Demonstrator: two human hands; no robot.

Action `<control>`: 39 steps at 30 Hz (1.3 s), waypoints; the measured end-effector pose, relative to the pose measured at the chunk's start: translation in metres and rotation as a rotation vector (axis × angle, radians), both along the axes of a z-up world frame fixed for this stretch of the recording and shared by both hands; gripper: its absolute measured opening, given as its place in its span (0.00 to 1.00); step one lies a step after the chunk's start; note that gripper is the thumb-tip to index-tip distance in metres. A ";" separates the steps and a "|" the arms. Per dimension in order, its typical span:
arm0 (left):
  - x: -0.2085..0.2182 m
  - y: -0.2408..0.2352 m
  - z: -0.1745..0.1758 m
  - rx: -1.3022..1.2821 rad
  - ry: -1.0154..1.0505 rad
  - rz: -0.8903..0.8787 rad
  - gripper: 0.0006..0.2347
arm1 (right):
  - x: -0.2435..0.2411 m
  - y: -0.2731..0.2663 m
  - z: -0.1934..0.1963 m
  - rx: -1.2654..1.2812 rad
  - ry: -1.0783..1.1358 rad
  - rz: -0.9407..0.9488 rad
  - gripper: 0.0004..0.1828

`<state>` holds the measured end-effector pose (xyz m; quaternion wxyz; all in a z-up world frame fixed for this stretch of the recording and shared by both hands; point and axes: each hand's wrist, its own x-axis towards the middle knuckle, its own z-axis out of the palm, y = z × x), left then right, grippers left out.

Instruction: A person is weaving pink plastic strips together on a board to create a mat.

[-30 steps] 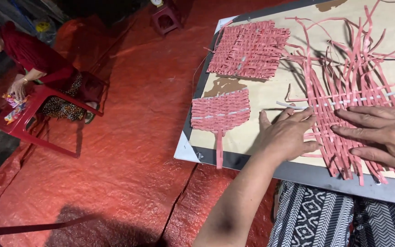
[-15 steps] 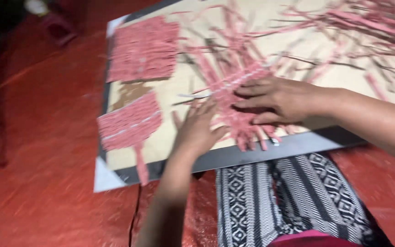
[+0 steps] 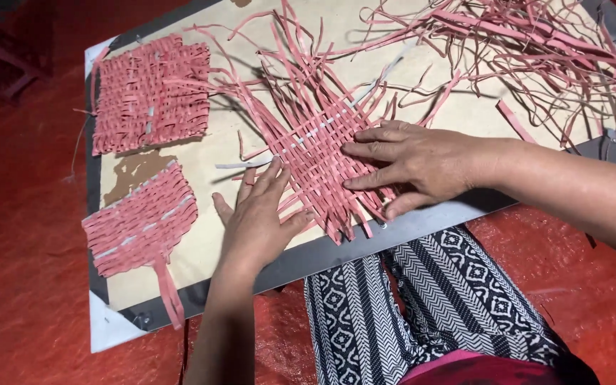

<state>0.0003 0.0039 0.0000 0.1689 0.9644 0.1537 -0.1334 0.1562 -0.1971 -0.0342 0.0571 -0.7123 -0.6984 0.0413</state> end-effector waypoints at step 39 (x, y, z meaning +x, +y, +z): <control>-0.030 -0.030 -0.030 0.515 -0.634 -0.022 0.29 | -0.029 0.010 -0.008 0.217 0.219 0.354 0.37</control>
